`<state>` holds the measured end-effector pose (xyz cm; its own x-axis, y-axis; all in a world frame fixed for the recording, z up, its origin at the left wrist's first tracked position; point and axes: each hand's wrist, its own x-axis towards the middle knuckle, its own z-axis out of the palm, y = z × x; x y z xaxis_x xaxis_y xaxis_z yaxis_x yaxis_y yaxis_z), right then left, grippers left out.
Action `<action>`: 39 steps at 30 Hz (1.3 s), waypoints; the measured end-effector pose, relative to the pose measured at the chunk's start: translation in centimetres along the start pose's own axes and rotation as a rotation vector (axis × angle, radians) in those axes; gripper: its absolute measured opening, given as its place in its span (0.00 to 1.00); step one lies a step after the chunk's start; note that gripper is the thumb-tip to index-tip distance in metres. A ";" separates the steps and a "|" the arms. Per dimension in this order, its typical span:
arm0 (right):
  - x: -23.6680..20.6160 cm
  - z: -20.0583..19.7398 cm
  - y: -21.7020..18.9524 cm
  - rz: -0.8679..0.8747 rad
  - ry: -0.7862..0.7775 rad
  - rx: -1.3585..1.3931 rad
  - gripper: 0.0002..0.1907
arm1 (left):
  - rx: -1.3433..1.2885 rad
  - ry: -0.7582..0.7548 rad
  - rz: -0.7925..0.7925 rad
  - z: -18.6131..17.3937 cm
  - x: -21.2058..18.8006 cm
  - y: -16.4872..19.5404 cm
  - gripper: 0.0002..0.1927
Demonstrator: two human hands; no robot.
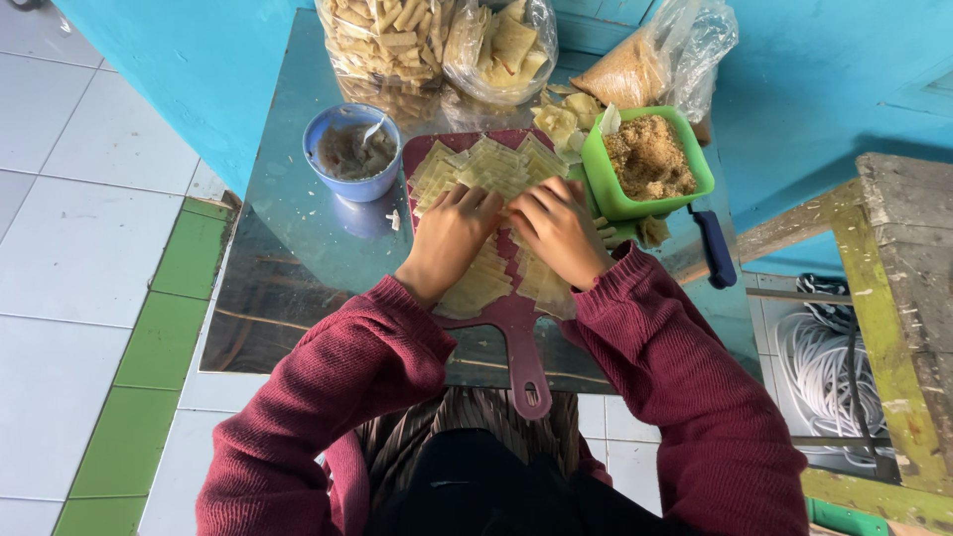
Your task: The person assembles a layered snack on a paddle-shaped board, arranging thin wafer sheets in an overlapping woven pattern. They press the sheets flat by hand, spoon brown filling from a green container onto the layers, and fold and press the edges to seal the stack.
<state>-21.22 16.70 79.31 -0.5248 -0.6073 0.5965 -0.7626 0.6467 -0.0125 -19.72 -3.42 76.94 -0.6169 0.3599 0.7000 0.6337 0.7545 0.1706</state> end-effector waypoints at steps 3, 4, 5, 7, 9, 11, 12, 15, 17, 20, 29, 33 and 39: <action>0.1 0.2 0.1 0.017 0.018 -0.019 0.06 | 0.023 0.036 -0.037 0.4 0.2 -0.1 0.08; 0.1 0.4 0.2 0.019 0.024 -0.027 0.06 | 0.033 0.031 -0.039 0.5 0.1 -0.2 0.08; 0.1 0.5 0.3 0.022 0.029 -0.036 0.06 | 0.042 0.027 -0.040 0.7 0.2 -0.3 0.08; 0.2 0.9 0.7 0.024 0.039 -0.096 0.06 | 0.056 0.028 -0.040 1.0 0.3 -0.5 0.09; 0.4 1.4 1.0 0.002 0.045 -0.144 0.06 | 0.060 0.031 -0.042 1.3 0.6 -0.6 0.11; 0.4 1.7 1.1 -0.040 0.048 -0.187 0.07 | 0.085 0.013 -0.088 1.4 0.8 -0.6 0.12; 0.4 1.7 1.0 -0.046 0.032 -0.197 0.08 | 0.098 0.004 -0.112 1.4 0.9 -0.6 0.13; 0.1 1.2 0.6 -0.066 -0.009 -0.221 0.13 | 0.202 -0.021 -0.111 0.5 0.9 -0.5 0.11; 0.0 0.8 0.3 -0.070 -0.032 -0.240 0.15 | 0.229 0.031 -0.077 -0.2 0.7 -0.2 0.12; 0.6 0.8 0.1 -0.092 0.006 -0.246 0.15 | 0.185 0.046 0.001 -0.9 0.0 0.6 0.13; 2.4 -0.5 1.4 0.129 0.054 -0.101 0.07 | 0.124 -0.013 -0.021 -2.1 -0.9 1.1 0.09; -0.3 -6.1 2.7 0.150 0.017 0.050 0.10 | 0.169 0.013 -0.020 -2.7 -1.1 1.5 0.10; -2.2 -10.6 7.4 0.379 -0.176 -0.219 0.16 | 0.188 -0.029 -0.055 -2.6 -1.1 2.0 0.09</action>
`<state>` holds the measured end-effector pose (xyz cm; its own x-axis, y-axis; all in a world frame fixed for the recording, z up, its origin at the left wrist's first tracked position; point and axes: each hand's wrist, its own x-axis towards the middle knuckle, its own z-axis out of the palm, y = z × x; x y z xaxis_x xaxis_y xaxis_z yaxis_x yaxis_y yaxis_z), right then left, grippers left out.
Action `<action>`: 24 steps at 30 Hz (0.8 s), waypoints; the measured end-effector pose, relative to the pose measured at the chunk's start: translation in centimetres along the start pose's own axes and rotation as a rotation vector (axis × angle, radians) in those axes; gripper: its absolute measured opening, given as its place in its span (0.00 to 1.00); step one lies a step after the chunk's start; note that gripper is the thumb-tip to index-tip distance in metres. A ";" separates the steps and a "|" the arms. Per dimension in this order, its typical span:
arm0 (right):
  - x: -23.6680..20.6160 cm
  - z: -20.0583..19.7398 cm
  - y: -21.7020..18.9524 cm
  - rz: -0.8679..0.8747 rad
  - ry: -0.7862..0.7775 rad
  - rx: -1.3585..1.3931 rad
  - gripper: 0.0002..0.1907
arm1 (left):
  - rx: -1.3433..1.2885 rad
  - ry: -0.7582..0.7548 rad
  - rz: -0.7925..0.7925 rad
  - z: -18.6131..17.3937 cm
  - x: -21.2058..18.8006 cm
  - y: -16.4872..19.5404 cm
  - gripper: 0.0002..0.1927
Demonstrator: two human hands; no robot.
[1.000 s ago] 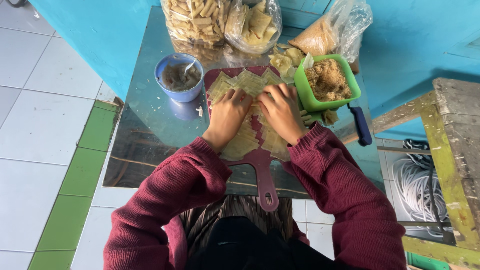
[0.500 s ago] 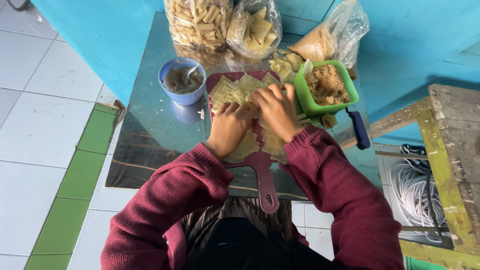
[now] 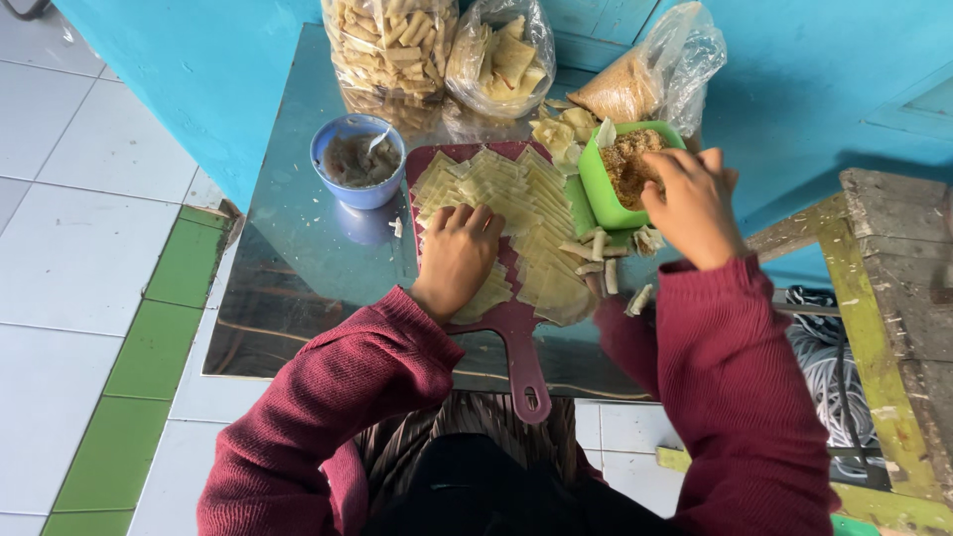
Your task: The person assembles a layered snack on a paddle-shaped board, arranging thin wafer sheets in an overlapping woven pattern. They press the sheets flat by hand, spoon brown filling from a green container onto the layers, and fold and press the edges to seal the stack.
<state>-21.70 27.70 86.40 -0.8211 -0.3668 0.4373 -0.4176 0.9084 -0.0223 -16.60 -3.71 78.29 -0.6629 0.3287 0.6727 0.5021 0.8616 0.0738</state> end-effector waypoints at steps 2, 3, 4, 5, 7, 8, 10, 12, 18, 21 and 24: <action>1.2 0.5 2.1 0.169 -0.240 -0.097 0.15 | -0.018 0.022 0.003 0.1 0.0 0.2 0.10; 1.5 1.1 2.9 0.166 -0.258 -0.071 0.14 | -0.027 0.035 0.004 0.2 0.1 0.3 0.11; 1.7 1.8 3.4 0.161 -0.278 -0.046 0.13 | -0.024 0.027 0.004 0.3 0.2 0.3 0.10; 1.9 2.4 3.9 0.156 -0.302 -0.021 0.13 | -0.022 0.016 0.001 0.3 0.2 0.4 0.10; 2.0 3.4 4.6 0.159 -0.302 0.006 0.11 | -0.030 -0.004 -0.006 0.2 0.1 0.5 0.11; 2.1 3.7 4.8 0.161 -0.299 0.019 0.11 | -0.036 -0.010 -0.004 0.1 0.0 0.4 0.11; 2.3 4.2 5.0 0.152 -0.275 0.033 0.09 | -0.040 0.002 -0.008 -0.1 -0.1 0.3 0.12; 2.4 4.0 5.0 0.147 -0.254 0.045 0.08 | -0.040 0.036 -0.024 -0.3 -0.2 0.2 0.14; 2.2 2.1 2.9 0.128 -0.163 0.087 0.07 | 0.075 0.015 -0.193 -0.8 -0.4 -0.4 0.10; 2.8 0.3 1.4 0.071 -0.090 0.079 0.05 | 0.088 0.004 -0.204 -0.9 -0.6 -0.7 0.10; 3.6 -1.3 -0.2 -0.014 -0.023 0.128 0.04 | 0.126 -0.006 -0.217 -0.9 -0.7 -0.5 0.14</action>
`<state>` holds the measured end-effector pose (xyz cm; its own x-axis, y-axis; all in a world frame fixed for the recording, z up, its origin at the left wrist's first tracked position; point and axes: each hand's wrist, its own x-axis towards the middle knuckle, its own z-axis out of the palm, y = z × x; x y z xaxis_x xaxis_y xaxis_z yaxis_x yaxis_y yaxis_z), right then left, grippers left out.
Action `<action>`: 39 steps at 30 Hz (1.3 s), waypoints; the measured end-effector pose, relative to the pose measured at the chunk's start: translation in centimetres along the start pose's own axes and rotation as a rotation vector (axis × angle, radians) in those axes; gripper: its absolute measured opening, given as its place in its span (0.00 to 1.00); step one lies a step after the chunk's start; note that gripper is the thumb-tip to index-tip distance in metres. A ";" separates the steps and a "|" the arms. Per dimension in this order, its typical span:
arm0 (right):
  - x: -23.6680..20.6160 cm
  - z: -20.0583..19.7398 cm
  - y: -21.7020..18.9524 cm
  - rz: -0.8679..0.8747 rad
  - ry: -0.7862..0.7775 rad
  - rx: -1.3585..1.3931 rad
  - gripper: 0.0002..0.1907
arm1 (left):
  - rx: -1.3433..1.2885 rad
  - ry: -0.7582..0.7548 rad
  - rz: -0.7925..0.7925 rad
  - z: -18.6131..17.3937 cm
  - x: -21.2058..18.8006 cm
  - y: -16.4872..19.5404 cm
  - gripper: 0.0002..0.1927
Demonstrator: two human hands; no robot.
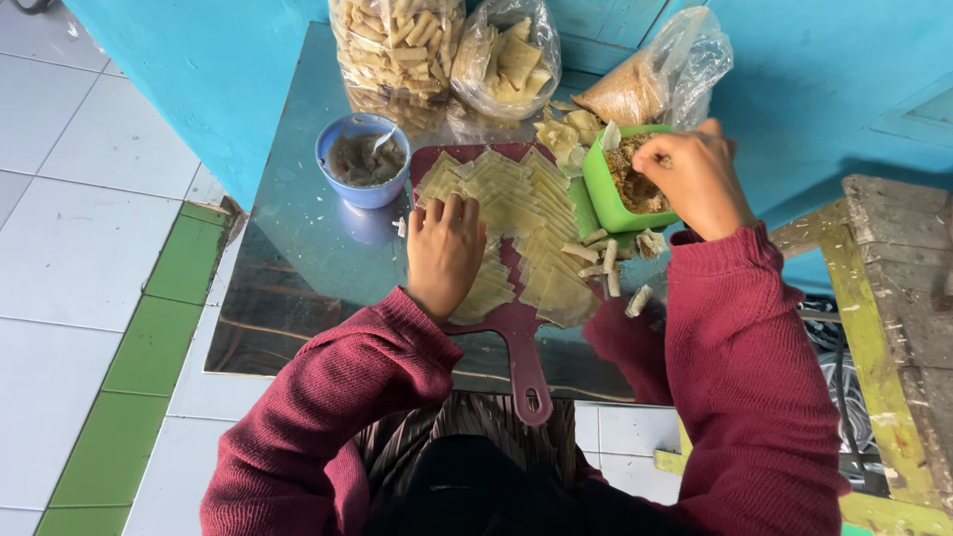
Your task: The person assembles a layered snack on a paddle-shaped board, arranging thin wafer sheets in an overlapping woven pattern. They press the sheets flat by hand, spoon brown filling from a green container onto the layers, and fold and press the edges to seal the stack.
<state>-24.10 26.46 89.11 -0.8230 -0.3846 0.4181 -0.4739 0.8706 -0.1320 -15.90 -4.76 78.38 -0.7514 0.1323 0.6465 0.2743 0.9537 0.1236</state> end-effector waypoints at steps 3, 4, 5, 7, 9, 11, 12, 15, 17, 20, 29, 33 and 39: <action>0.9 0.9 -2.5 -0.119 0.057 0.114 0.03 | -0.021 -0.022 -0.031 0.1 0.1 0.3 0.16; 1.2 1.8 -3.5 -0.175 0.080 0.152 0.03 | -0.023 -0.023 -0.030 0.1 0.2 0.5 0.16; 1.5 2.9 -4.4 -0.233 0.103 0.191 0.03 | -0.024 -0.023 -0.029 0.1 0.3 0.6 0.17; 1.5 5.5 -6.5 -0.253 0.111 0.270 0.03 | -0.023 -0.025 -0.031 0.0 0.4 0.7 0.17; 1.5 8.0 -8.4 -0.263 0.050 0.303 0.04 | -0.021 -0.029 -0.034 -0.2 0.6 0.7 0.18; 0.8 9.9 -9.6 -0.300 0.067 0.267 0.05 | -0.020 -0.032 -0.029 -0.3 0.7 0.6 0.19; 0.5 10.5 -10.0 -0.320 0.077 0.250 0.06 | -0.019 -0.032 -0.027 -0.4 0.7 0.6 0.19; -0.5 11.3 -10.3 -0.304 0.096 0.295 0.07 | -0.017 -0.027 -0.039 -0.3 0.8 0.6 0.19; -1.2 11.5 -10.3 -0.330 0.153 0.248 0.08 | -0.008 -0.012 -0.042 -0.2 0.8 0.7 0.21; -1.5 11.4 -10.2 -0.328 0.180 0.286 0.07 | 0.006 -0.009 -0.048 0.2 1.0 1.1 0.23; -0.6 10.6 -10.5 -0.225 0.151 0.254 0.03 | 0.044 -0.026 -0.075 0.7 1.5 1.3 0.26; -0.2 10.2 -9.7 -0.264 0.185 0.307 0.04 | 0.068 -0.047 -0.085 0.1 1.1 1.0 0.26; -0.2 10.3 -9.5 -0.337 0.122 0.303 0.07 | 0.029 -0.039 -0.077 0.1 1.2 1.0 0.25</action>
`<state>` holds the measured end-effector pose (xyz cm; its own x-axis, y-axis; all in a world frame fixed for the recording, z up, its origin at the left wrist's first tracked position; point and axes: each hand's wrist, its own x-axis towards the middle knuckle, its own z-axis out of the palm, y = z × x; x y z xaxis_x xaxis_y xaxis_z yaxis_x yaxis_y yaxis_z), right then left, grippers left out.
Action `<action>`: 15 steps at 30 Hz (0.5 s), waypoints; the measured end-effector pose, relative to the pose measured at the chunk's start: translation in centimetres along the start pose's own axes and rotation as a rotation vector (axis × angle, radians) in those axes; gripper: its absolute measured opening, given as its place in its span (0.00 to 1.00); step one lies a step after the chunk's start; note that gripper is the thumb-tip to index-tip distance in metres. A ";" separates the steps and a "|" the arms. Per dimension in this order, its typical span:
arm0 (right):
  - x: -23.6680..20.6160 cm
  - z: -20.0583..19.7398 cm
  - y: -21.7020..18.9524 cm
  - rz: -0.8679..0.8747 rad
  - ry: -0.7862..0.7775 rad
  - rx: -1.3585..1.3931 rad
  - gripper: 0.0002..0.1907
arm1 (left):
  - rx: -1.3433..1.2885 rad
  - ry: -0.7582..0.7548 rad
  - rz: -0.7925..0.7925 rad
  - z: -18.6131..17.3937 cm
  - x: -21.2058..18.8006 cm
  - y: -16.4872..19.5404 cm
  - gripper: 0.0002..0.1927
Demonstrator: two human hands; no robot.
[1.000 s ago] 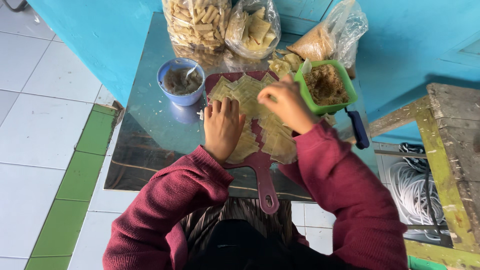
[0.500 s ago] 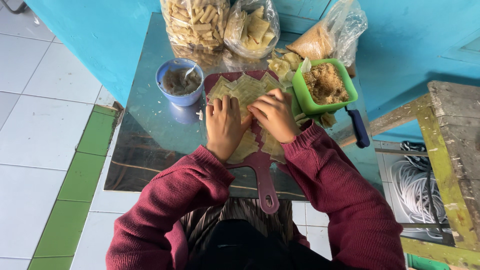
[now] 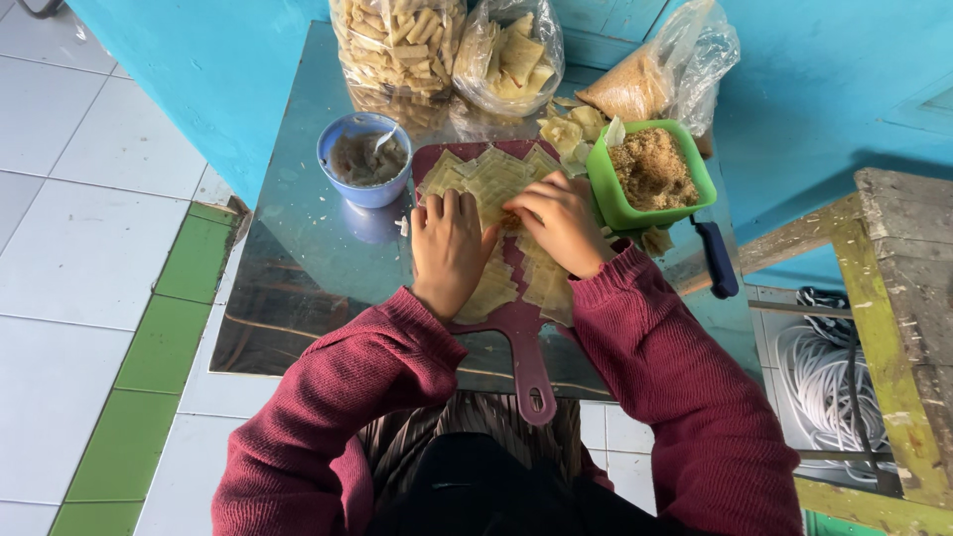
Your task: The person assembles a layered snack on a paddle-shaped board, arranging thin wafer sheets in an overlapping woven pattern. They press the sheets flat by hand, spoon brown filling from a green container onto the layers, and fold and press the edges to seal the stack.
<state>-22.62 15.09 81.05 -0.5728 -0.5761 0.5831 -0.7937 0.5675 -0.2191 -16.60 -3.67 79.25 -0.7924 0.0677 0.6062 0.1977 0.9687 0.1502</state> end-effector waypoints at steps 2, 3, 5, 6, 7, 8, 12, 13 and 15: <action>0.1 -0.3 -0.2 0.002 -0.005 0.011 0.06 | -0.019 0.000 0.005 0.1 0.1 0.0 0.23; 0.2 -0.5 -0.2 0.002 -0.006 0.016 0.06 | -0.028 0.001 0.009 0.2 0.1 0.1 0.22; 0.2 -1.1 -0.3 -0.002 0.024 -0.163 0.06 | -0.073 0.009 0.021 0.4 0.3 0.2 0.17; 0.1 -1.4 -0.3 -0.004 0.035 -0.252 0.07 | -0.096 0.012 0.025 0.5 0.3 0.2 0.15; -0.2 -1.7 -0.3 0.038 0.011 -0.282 0.06 | -0.114 0.032 0.037 0.5 0.4 0.3 0.14; -0.4 -2.0 -0.2 0.079 -0.011 -0.313 0.06 | -0.131 0.054 0.050 0.6 0.5 0.4 0.12; -1.2 -2.3 0.4 0.192 -0.107 -0.310 0.07 | -0.188 0.073 0.087 0.5 0.7 0.7 0.09; -1.3 -2.2 0.6 0.199 -0.109 -0.292 0.08 | -0.234 0.081 0.102 0.4 0.8 0.8 0.09; -1.3 -1.9 1.0 0.215 -0.114 -0.253 0.09 | -0.326 0.095 0.132 0.3 0.8 0.8 0.08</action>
<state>-22.28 17.53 81.59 -0.7519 -0.4813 0.4506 -0.5846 0.8027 -0.1182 -17.20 -2.72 79.62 -0.6938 0.1500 0.7044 0.4808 0.8247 0.2979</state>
